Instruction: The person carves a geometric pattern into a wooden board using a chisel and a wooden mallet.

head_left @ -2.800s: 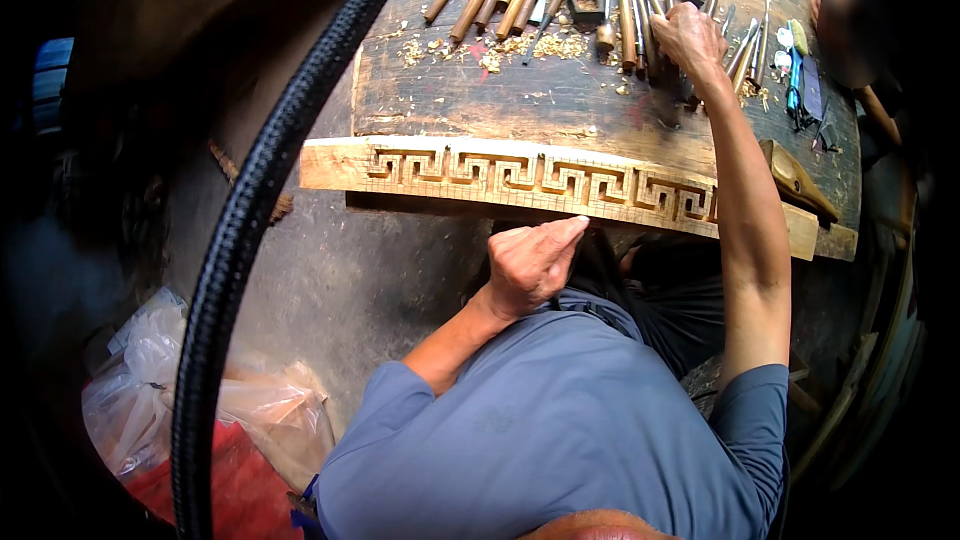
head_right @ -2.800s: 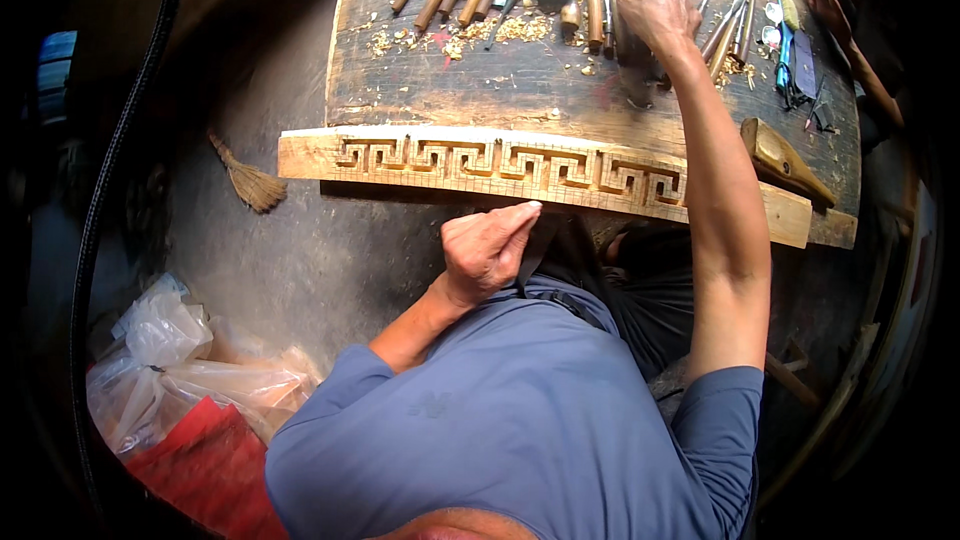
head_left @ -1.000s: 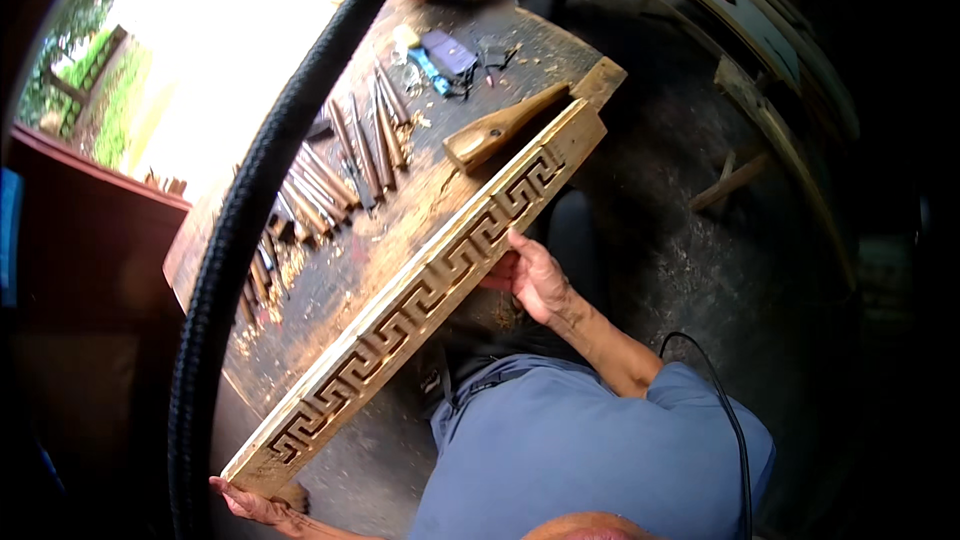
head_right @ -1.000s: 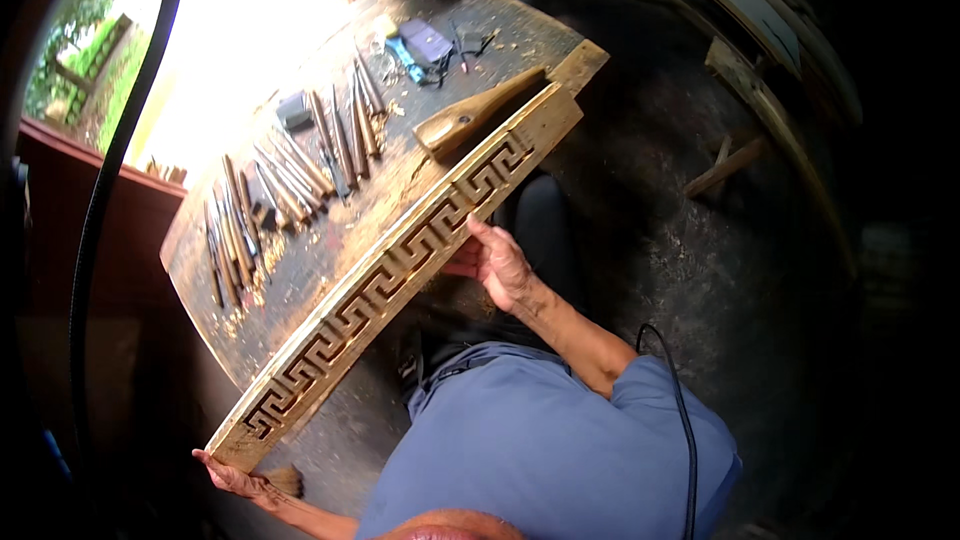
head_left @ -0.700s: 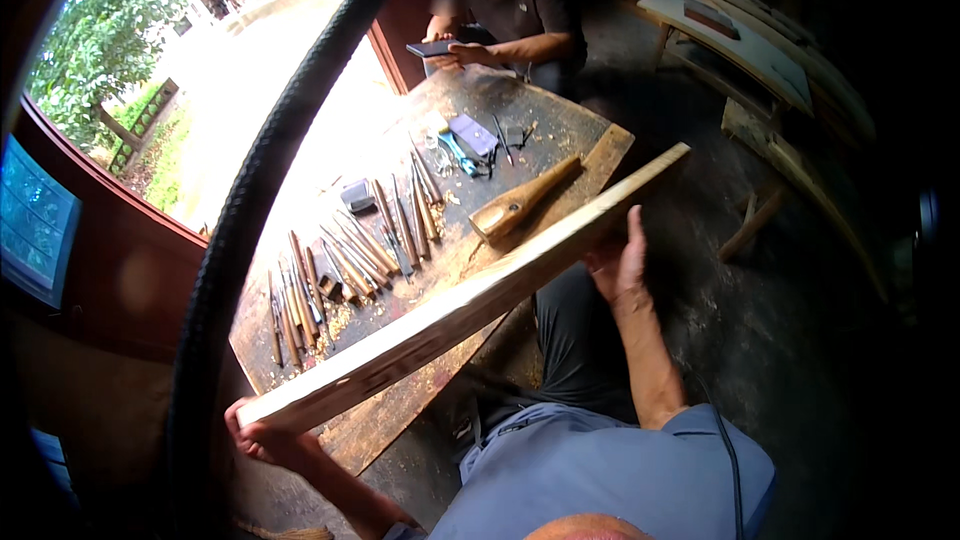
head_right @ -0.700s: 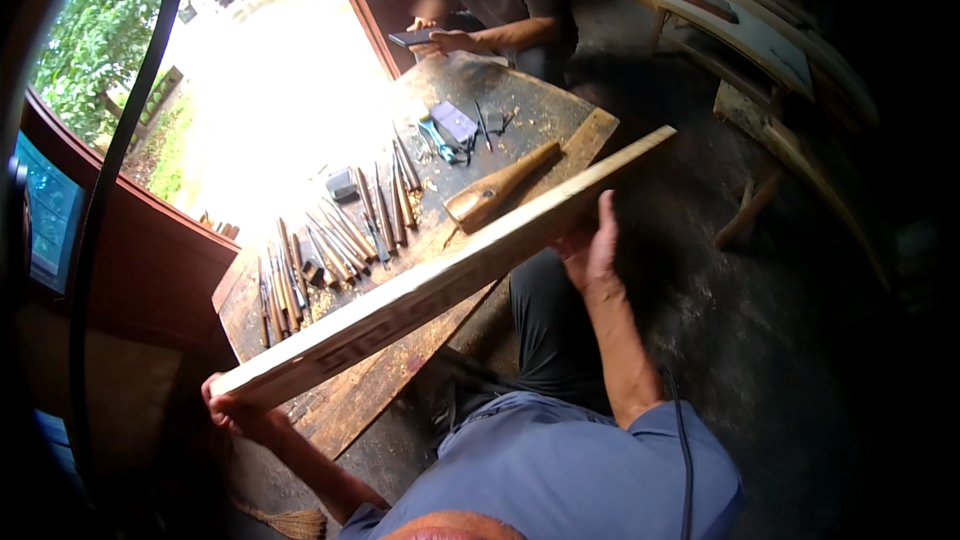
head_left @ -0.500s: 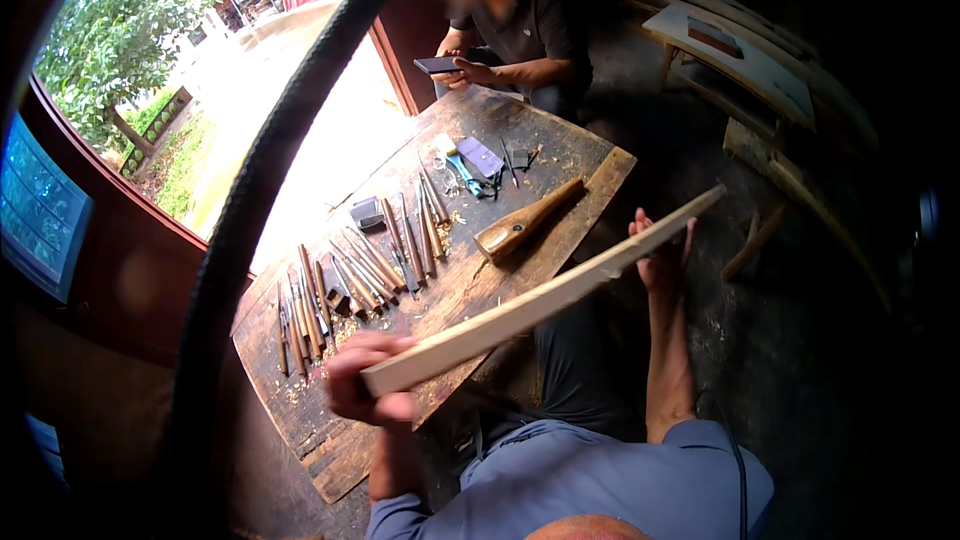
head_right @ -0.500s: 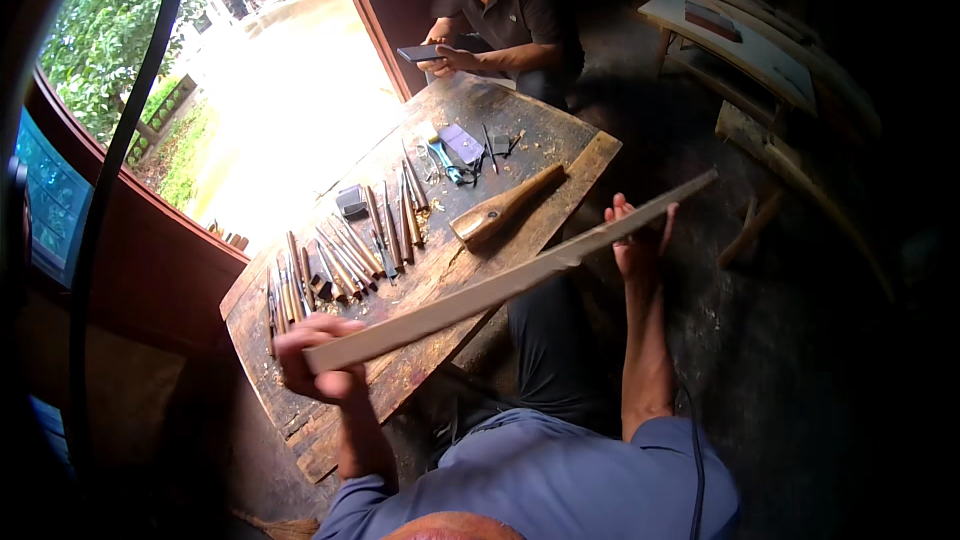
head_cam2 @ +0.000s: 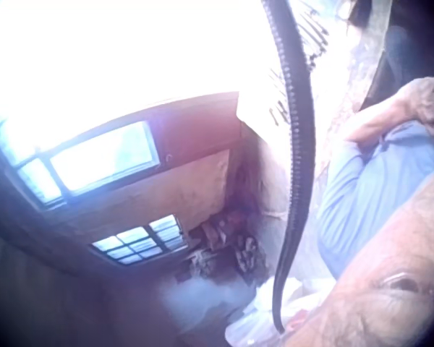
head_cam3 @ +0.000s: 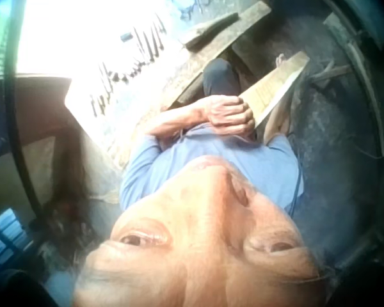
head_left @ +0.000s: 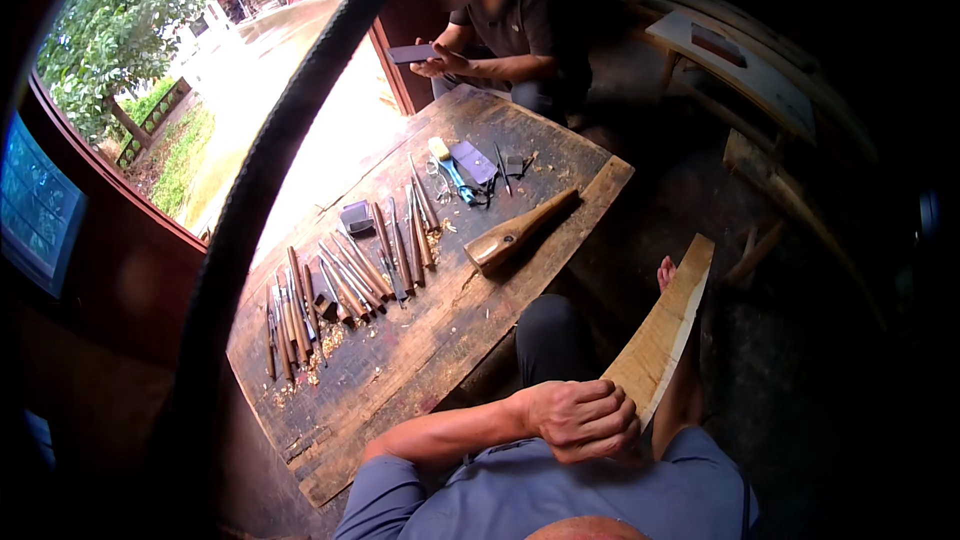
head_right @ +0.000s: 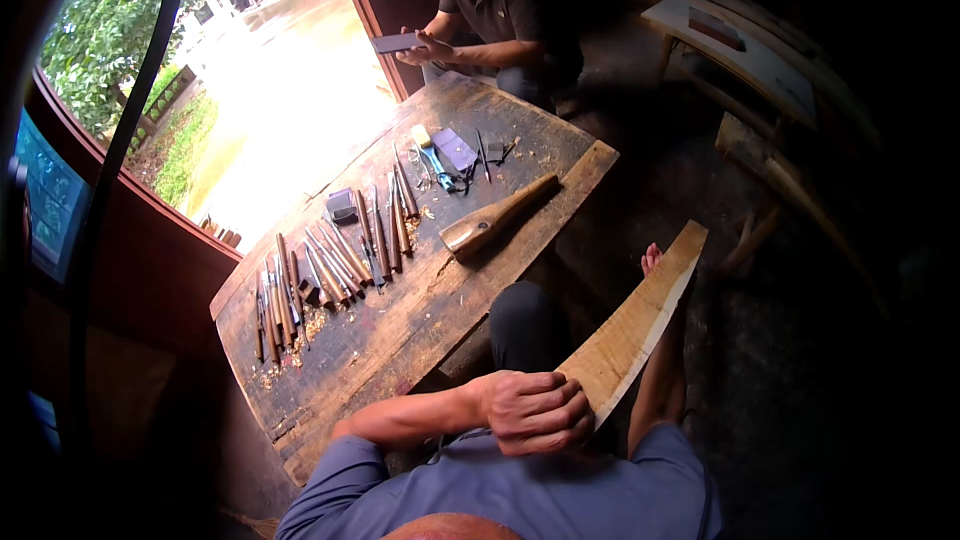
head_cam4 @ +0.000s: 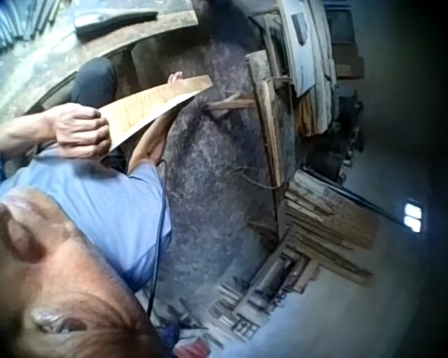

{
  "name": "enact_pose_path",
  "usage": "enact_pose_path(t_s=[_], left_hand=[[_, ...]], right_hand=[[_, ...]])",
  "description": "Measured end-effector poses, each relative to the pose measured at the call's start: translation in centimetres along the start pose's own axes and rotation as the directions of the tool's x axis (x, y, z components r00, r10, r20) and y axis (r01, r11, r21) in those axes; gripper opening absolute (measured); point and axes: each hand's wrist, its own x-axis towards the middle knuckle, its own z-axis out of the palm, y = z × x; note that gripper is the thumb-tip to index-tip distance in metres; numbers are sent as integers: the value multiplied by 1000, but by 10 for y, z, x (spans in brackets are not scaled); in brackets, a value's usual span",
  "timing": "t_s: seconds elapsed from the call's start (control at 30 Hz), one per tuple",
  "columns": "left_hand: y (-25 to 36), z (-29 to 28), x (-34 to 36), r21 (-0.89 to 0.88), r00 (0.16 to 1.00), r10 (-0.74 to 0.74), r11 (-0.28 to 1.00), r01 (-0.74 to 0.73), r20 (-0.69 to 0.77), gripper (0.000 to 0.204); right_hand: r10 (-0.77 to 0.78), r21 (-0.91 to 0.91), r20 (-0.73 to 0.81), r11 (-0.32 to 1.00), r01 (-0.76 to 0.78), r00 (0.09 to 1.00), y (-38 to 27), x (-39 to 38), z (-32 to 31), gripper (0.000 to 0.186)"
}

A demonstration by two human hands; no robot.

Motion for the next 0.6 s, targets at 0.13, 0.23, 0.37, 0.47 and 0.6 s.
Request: enact_pose_path(t_s=[0.13,0.23,0.37,0.47,0.6], left_hand=[[1,20,-1,-82,999,19,997,-16,30,17],[2,31,-30,-112,971,-119,983,144,206,21],[12,51,-5,-158,988,88,985,-67,125,26],[13,51,-15,-142,987,52,989,-30,149,27],[12,43,-23,-73,975,-22,997,39,223,32]], right_hand=[[52,-206,241,979,-1,969,-4,-44,-12,81],[186,-109,-81,975,-194,979,163,-103,-47,95],[-203,-314,-538,949,29,818,66,-139,-70,103],[-95,-392,-487,912,-119,868,66,-136,-69,97],[-18,-462,-437,862,-207,899,68,-126,-55,88]])
